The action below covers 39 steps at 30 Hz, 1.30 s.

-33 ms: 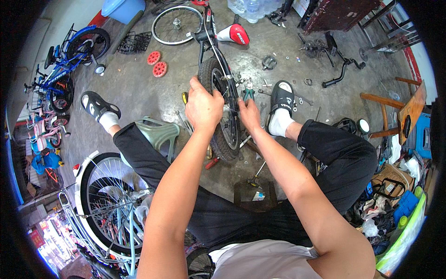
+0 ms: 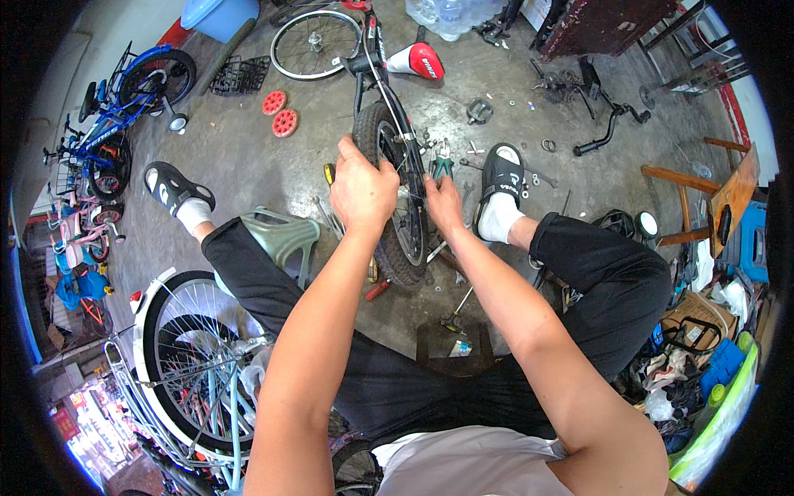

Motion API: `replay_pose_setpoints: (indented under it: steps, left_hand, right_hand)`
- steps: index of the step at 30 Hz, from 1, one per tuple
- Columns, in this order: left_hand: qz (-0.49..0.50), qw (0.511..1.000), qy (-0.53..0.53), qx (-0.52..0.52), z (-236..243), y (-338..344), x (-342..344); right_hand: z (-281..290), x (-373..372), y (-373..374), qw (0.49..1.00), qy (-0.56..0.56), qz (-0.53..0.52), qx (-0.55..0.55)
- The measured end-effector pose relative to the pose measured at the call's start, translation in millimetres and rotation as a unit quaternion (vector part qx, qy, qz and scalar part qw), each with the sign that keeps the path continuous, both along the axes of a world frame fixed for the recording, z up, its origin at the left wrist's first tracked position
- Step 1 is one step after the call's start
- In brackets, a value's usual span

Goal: Loosening and tightening spoke nipples on a bicycle wheel with a screwdriver.

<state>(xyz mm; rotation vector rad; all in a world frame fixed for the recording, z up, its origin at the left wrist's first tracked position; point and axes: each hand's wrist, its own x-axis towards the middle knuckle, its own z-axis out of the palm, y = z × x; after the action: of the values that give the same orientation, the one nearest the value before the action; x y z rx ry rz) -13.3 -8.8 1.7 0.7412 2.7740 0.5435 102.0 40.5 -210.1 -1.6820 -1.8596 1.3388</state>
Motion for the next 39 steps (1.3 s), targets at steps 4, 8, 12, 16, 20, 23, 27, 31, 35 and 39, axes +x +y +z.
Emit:
replay_pose_setpoints:
  steps: [4,8,12,16,20,23,27,31,35,39]
  left_hand:
    - [-0.008,1.0,-0.002,0.002,-2,1,0]
    - [-0.005,1.0,0.005,0.006,-4,-2,-1]
    - [-0.006,1.0,0.004,0.007,-3,-1,0]
    - [-0.01,1.0,0.005,0.01,-5,0,0]
    - [-0.004,1.0,0.009,0.008,-6,-2,-2]
    - [-0.006,1.0,0.01,0.018,-9,-1,-2]
    - [-0.004,1.0,0.0,0.005,-5,1,-1]
    - [0.0,1.0,-0.007,-0.006,0,0,-1]
    - [-0.008,1.0,0.004,0.011,-5,1,-1]
    - [0.003,1.0,0.002,0.02,-5,1,0]
  right_hand:
    - [-16,2,-5,0.991,0.123,-0.046,-0.024]
    - [-15,6,-5,0.976,0.17,-0.038,-0.13]
    - [-7,12,0,0.94,0.246,-0.061,-0.23]
    - [-5,12,6,0.954,0.193,-0.09,-0.21]
    - [4,8,5,0.971,0.134,-0.034,-0.197]
    - [-4,10,6,0.971,0.16,-0.037,-0.172]
    - [-2,13,-1,0.942,0.268,-0.063,-0.19]
    - [9,13,5,0.934,0.231,-0.089,-0.259]
    - [-1,11,7,0.955,0.181,-0.075,-0.225]
    - [-1,11,5,0.956,0.216,-0.063,-0.189]
